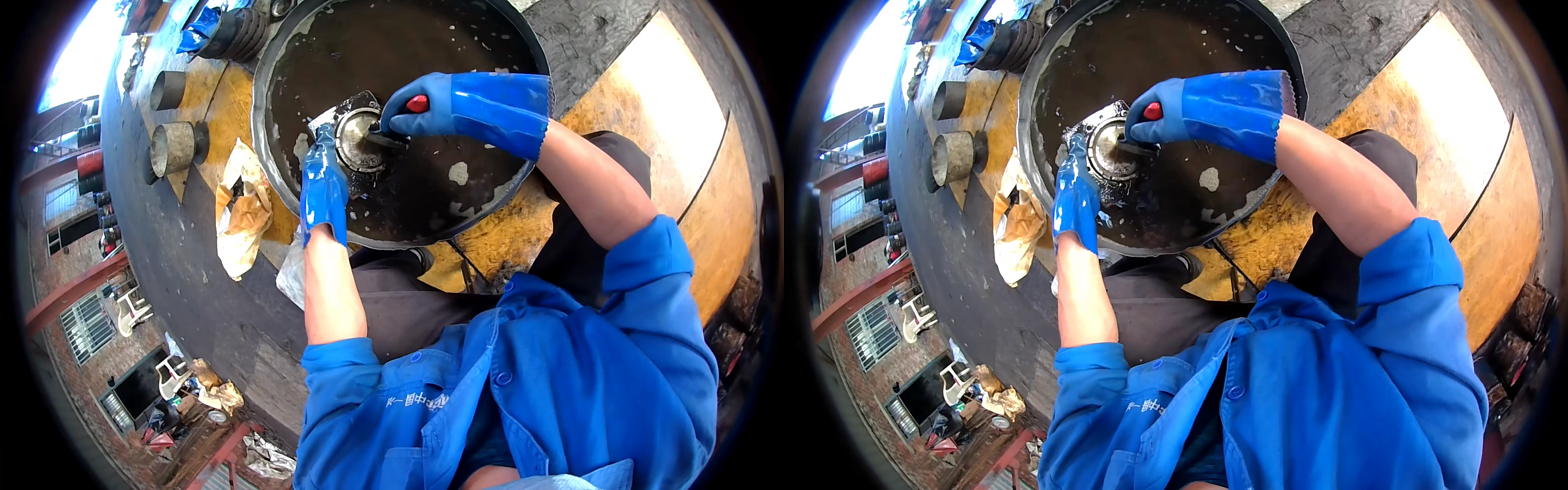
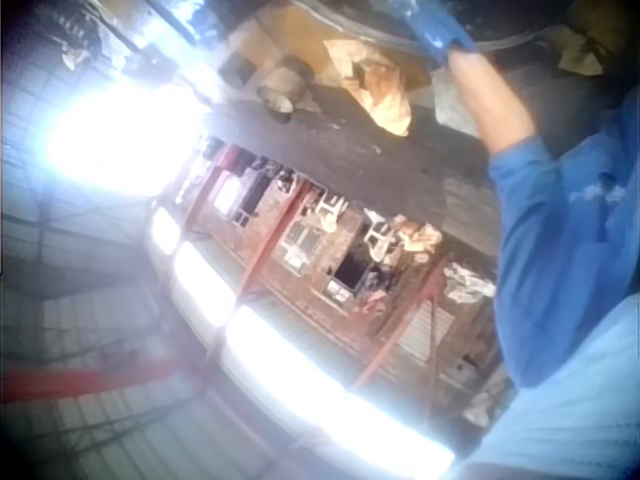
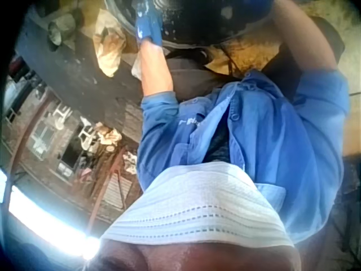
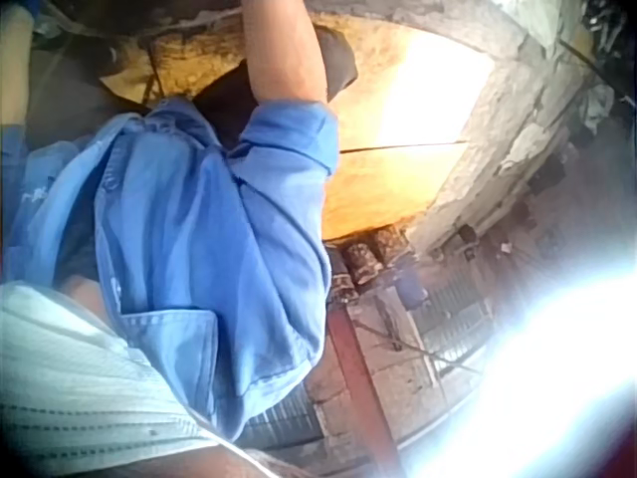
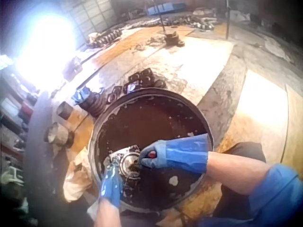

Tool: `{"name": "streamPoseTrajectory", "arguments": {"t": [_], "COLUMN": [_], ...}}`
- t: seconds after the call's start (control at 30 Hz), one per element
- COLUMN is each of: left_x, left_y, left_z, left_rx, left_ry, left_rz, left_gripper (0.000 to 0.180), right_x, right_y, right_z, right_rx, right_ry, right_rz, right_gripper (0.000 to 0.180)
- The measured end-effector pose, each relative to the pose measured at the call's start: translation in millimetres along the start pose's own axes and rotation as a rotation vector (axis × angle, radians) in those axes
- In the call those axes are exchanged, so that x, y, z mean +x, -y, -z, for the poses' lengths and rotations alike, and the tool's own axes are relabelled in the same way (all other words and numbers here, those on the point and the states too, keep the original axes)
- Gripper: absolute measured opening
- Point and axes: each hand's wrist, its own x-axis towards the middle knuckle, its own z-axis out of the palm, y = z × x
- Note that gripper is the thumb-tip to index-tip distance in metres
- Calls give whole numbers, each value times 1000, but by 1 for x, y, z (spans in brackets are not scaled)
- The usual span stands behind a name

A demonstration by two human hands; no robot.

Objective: The person cleans various metal components in a basin of dark liquid using a brush while wearing blue gloves.

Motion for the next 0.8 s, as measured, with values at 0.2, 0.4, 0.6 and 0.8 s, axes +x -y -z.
{"name": "streamPoseTrajectory", "arguments": {"t": [0.2,0.4,0.6,0.8], "left_x": [-5,42,26,24], "left_y": [-19,50,26,42], "left_z": [-9,7,-21,-25], "left_rx": [381,80,27,70], "left_ry": [-55,-30,-222,-166], "left_rz": [94,82,391,266], "left_gripper": [39,37,67,70], "right_x": [1,9,6,13], "right_y": [-14,-29,-26,-23], "right_z": [-16,-35,-48,-59], "right_rx": [164,-85,-172,87], "right_ry": [-240,-291,-385,-303], "right_rz": [15,31,-123,-388], "right_gripper": [30,28,33,35]}}
